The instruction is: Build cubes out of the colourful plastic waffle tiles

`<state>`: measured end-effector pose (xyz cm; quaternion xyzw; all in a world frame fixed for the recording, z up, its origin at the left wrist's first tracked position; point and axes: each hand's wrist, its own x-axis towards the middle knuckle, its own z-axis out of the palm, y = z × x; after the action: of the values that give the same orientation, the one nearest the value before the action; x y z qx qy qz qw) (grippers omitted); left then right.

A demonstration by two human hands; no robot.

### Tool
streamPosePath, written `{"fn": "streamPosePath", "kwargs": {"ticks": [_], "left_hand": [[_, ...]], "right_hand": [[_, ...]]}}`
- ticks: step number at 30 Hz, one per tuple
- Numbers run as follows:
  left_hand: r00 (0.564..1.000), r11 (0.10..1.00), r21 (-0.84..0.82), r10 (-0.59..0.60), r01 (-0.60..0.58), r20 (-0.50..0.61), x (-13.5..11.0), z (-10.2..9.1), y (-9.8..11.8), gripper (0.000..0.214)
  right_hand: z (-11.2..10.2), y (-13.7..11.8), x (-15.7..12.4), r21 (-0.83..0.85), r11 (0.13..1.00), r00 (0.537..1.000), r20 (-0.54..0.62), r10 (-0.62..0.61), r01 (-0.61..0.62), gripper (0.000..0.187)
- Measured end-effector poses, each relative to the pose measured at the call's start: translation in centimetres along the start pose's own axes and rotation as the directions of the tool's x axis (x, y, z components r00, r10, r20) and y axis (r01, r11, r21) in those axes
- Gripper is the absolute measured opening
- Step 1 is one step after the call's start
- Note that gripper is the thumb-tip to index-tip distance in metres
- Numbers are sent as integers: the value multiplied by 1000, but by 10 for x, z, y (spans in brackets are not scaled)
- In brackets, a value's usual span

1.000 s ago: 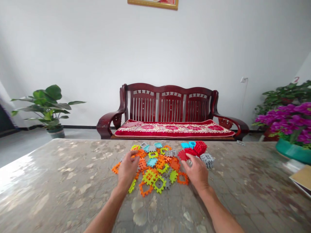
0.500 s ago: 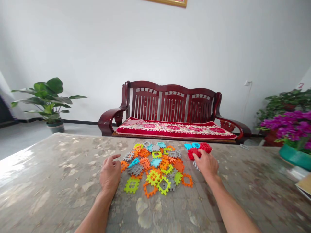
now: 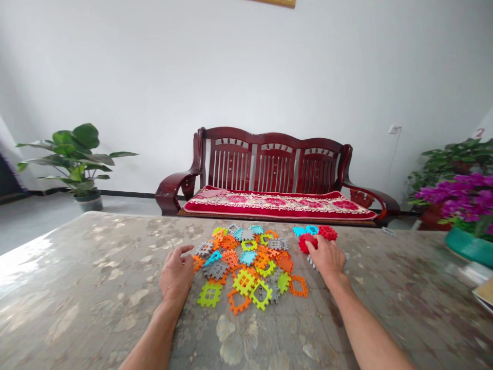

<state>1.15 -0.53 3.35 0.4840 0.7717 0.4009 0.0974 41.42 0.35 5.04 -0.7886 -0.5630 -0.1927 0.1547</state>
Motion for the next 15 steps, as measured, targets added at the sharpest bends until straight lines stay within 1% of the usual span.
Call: {"fn": "streamPosePath", "kwargs": {"ticks": [4, 6, 8, 10, 13, 15], "left_hand": [[1000, 1000, -13, -18, 18, 10, 2, 0, 0, 31], [999, 1000, -21, -21, 21, 26, 3, 1, 1, 32], [999, 999, -27, -21, 23, 44, 3, 2, 1, 33], [998, 999, -27, -23, 24, 54, 3, 3, 1, 33], [999, 1000, -25, -11, 12, 44, 3, 5, -1, 35], [999, 1000, -18, 9, -8, 40, 4, 6, -3, 35]], "right_hand": [[5, 1, -11, 69, 996, 987, -151, -51, 62, 30], [4, -3, -20, 122, 987, 978, -188, -85, 109, 29], [0, -12, -32, 191, 967, 975, -176, -135, 169, 27], [-4, -22, -44, 273, 937, 973, -141, -184, 217, 26], [-4, -34, -61, 383, 894, 973, -98, -211, 233, 27], [0, -37, -69, 443, 867, 973, -96, -208, 229, 29]]}}
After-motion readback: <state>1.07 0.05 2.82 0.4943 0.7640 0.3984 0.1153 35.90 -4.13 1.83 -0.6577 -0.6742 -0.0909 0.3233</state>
